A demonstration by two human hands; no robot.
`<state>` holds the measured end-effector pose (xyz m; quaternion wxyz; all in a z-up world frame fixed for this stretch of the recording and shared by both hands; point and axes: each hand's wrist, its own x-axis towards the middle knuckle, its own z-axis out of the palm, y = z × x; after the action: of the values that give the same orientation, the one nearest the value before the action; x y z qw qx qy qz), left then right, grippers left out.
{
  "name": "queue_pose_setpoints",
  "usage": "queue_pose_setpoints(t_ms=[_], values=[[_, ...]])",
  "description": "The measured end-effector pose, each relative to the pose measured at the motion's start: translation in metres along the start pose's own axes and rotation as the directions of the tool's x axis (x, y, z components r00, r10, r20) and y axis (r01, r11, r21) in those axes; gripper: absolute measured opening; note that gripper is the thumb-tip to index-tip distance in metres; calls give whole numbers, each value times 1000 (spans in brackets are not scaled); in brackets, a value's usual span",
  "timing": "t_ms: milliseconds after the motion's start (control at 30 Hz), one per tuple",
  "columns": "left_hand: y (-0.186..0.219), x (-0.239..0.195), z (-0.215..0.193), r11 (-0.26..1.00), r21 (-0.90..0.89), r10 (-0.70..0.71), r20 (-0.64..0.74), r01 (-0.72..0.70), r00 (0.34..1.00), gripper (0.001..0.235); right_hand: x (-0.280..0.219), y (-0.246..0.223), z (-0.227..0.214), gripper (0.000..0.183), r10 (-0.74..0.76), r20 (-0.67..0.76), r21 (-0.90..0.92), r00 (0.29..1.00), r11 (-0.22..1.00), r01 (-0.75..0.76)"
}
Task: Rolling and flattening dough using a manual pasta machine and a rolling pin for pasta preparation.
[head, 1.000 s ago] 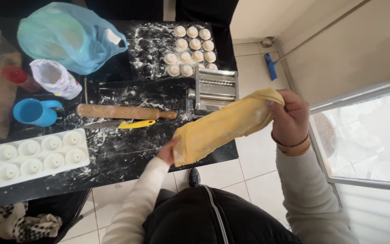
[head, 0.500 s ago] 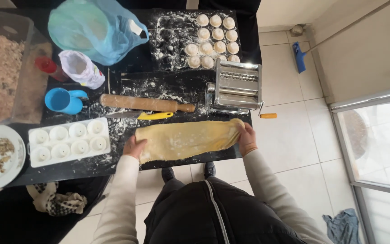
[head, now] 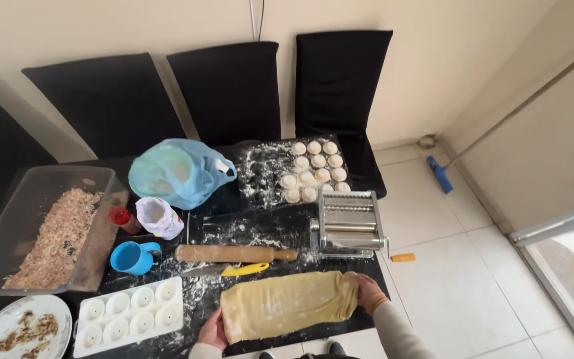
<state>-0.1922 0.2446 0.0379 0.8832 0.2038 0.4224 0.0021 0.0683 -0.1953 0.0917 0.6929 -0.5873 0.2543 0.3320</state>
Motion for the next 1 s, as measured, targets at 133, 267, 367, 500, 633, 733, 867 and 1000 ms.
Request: queue_pose_setpoints(t_ms=[133,267,367,500,633,733,867,1000], values=[[1,-5,5,1000,-12,-24,43,25,999,44,-22,-14,7,36,63,66,-6,996,998,-63],[3,-3,9,999,10,-38,95,37,995,45,-26,-18,6,24,64,111,-12,992,998,-63],[4,-1,10,1000,-5,-12,67,12,998,46,-11,-12,-1,13,36,132,-15,991,999,-34],[8,1,6,1000,-12,-6,-11,6,1000,46,-6,-17,-1,5,11,149,-37,989,999,-5],[9,1,2,1000,21,-13,-37,14,999,42,5,-13,-5,4,13,162,-42,987,999,-7],[11,5,0,999,46,14,-66,-11,998,42,7,-13,-6,7,23,148,-49,989,999,-16],[22,7,-5,904,383,258,-138,-189,956,41,12,-11,-12,19,22,96,-61,995,998,-16],[38,3,-5,3,996,761,59,-94,647,43,43,-5,-34,22,-31,55,-41,998,999,33]])
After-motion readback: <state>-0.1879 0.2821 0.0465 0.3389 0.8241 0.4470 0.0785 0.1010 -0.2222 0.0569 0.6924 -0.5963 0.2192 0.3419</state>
